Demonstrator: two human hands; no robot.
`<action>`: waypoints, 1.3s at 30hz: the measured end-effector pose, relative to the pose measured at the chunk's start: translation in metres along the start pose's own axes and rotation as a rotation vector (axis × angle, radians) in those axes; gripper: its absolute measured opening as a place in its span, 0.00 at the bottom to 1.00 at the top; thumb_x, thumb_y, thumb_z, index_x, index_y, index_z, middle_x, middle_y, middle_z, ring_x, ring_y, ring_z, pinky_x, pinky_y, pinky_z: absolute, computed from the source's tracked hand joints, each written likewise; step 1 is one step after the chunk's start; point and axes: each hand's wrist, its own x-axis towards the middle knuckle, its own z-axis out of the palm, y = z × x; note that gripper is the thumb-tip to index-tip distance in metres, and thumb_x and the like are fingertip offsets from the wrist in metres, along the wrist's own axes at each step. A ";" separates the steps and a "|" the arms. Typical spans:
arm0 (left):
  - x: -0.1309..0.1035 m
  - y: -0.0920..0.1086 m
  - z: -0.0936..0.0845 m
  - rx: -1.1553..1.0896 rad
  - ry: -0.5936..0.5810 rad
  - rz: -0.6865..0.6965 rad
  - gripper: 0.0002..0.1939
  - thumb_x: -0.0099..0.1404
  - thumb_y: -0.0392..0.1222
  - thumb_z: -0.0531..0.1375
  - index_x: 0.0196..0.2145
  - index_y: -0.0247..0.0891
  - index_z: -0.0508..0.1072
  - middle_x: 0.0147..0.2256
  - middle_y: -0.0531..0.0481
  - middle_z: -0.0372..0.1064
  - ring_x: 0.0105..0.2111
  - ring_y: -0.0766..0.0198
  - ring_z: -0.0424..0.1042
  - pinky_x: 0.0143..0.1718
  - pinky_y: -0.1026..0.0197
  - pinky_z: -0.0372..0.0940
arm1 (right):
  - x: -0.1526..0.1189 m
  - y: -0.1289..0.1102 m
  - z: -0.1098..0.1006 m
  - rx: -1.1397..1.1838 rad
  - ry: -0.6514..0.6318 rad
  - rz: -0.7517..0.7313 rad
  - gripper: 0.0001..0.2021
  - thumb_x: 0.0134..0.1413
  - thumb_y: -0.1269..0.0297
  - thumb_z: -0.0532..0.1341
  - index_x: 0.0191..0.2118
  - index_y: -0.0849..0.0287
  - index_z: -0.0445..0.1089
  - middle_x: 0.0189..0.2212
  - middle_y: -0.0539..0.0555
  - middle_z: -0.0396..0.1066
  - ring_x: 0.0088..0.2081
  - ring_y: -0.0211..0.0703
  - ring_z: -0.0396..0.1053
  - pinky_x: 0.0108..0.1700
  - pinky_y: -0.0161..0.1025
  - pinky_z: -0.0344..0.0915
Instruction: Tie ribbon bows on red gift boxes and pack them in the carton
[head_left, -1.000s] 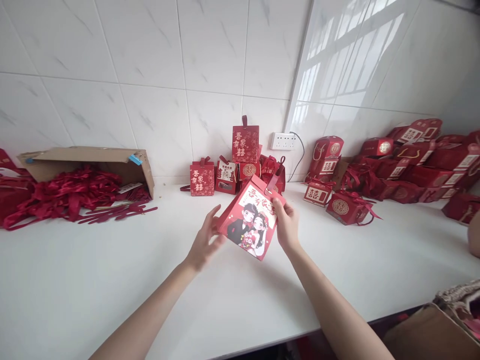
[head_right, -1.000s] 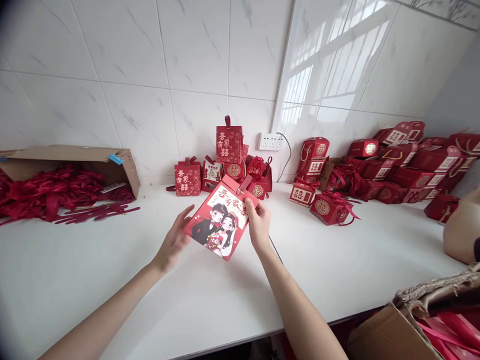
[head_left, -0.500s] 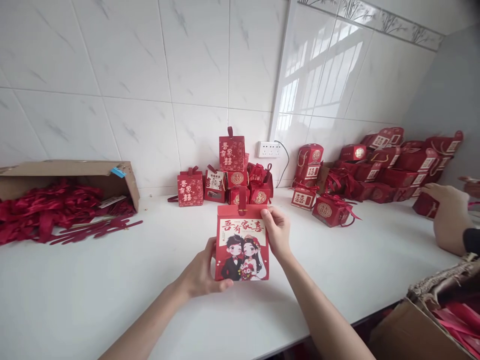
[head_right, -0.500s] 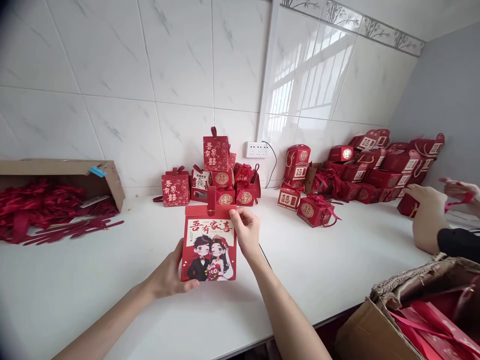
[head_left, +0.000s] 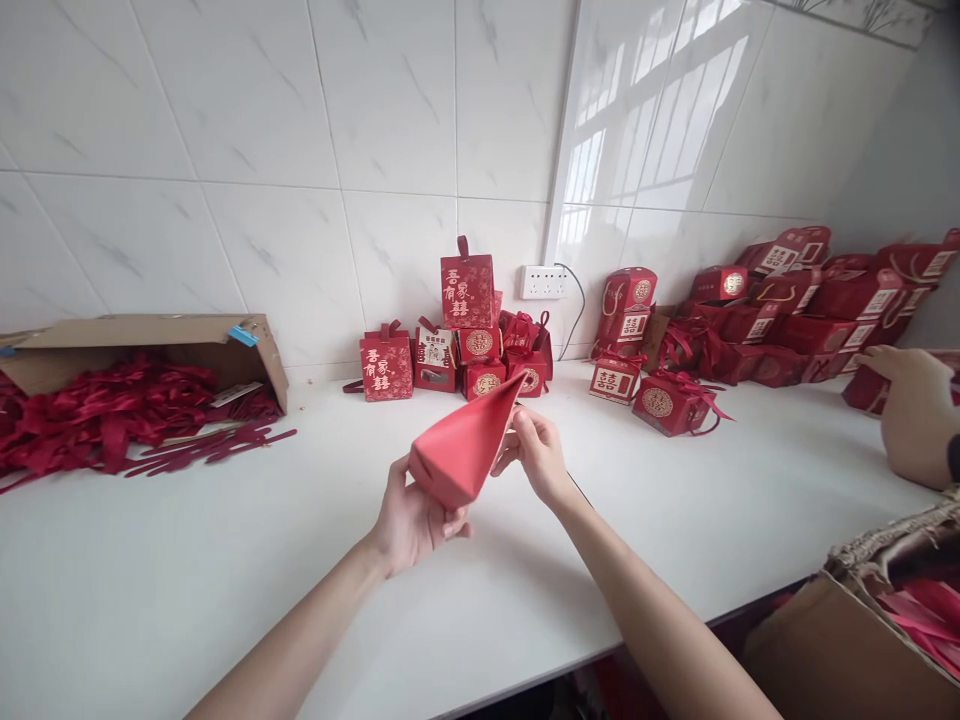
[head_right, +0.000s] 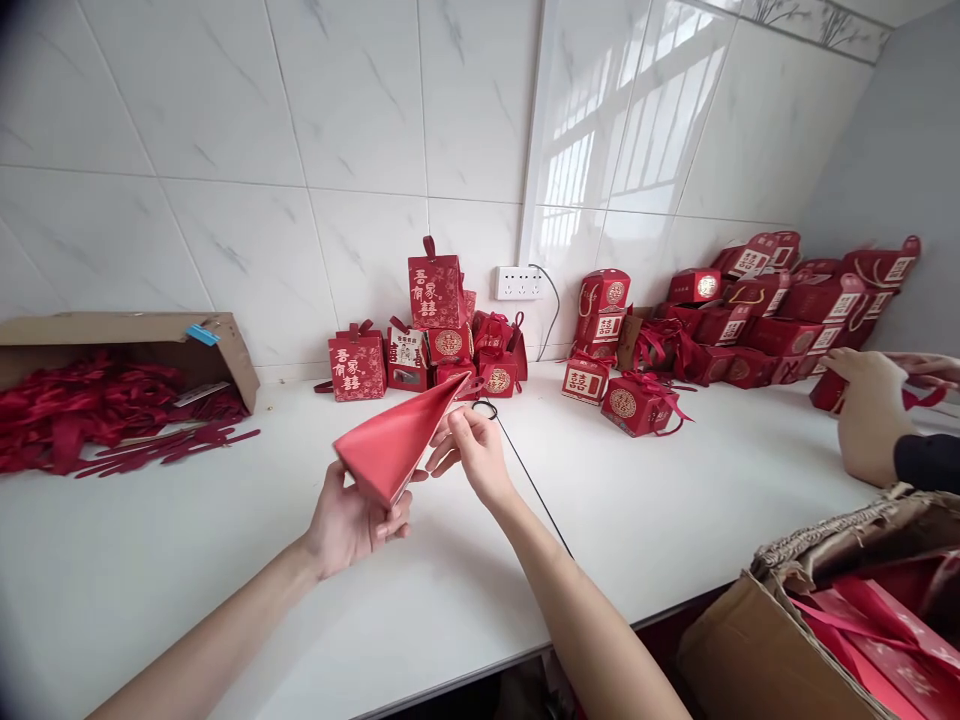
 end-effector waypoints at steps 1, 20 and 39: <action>0.000 0.001 0.002 -0.033 0.036 -0.004 0.30 0.58 0.64 0.44 0.29 0.34 0.71 0.22 0.51 0.62 0.17 0.69 0.56 0.32 0.57 0.65 | 0.001 0.000 0.000 0.016 -0.002 0.035 0.22 0.49 0.41 0.56 0.29 0.59 0.65 0.24 0.50 0.68 0.18 0.36 0.67 0.18 0.33 0.66; -0.002 -0.002 -0.018 0.991 0.278 0.665 0.37 0.51 0.43 0.64 0.54 0.43 0.50 0.47 0.43 0.66 0.43 0.54 0.70 0.42 0.53 0.66 | -0.004 0.015 -0.004 -0.245 0.011 -0.143 0.21 0.53 0.45 0.55 0.45 0.56 0.66 0.44 0.55 0.71 0.46 0.51 0.68 0.46 0.44 0.66; 0.000 0.001 -0.031 1.017 0.264 0.696 0.37 0.54 0.47 0.57 0.59 0.40 0.49 0.49 0.42 0.68 0.48 0.49 0.68 0.46 0.49 0.66 | -0.004 0.015 -0.002 -0.391 -0.112 -0.223 0.22 0.59 0.48 0.51 0.53 0.56 0.59 0.47 0.57 0.69 0.46 0.49 0.69 0.47 0.44 0.66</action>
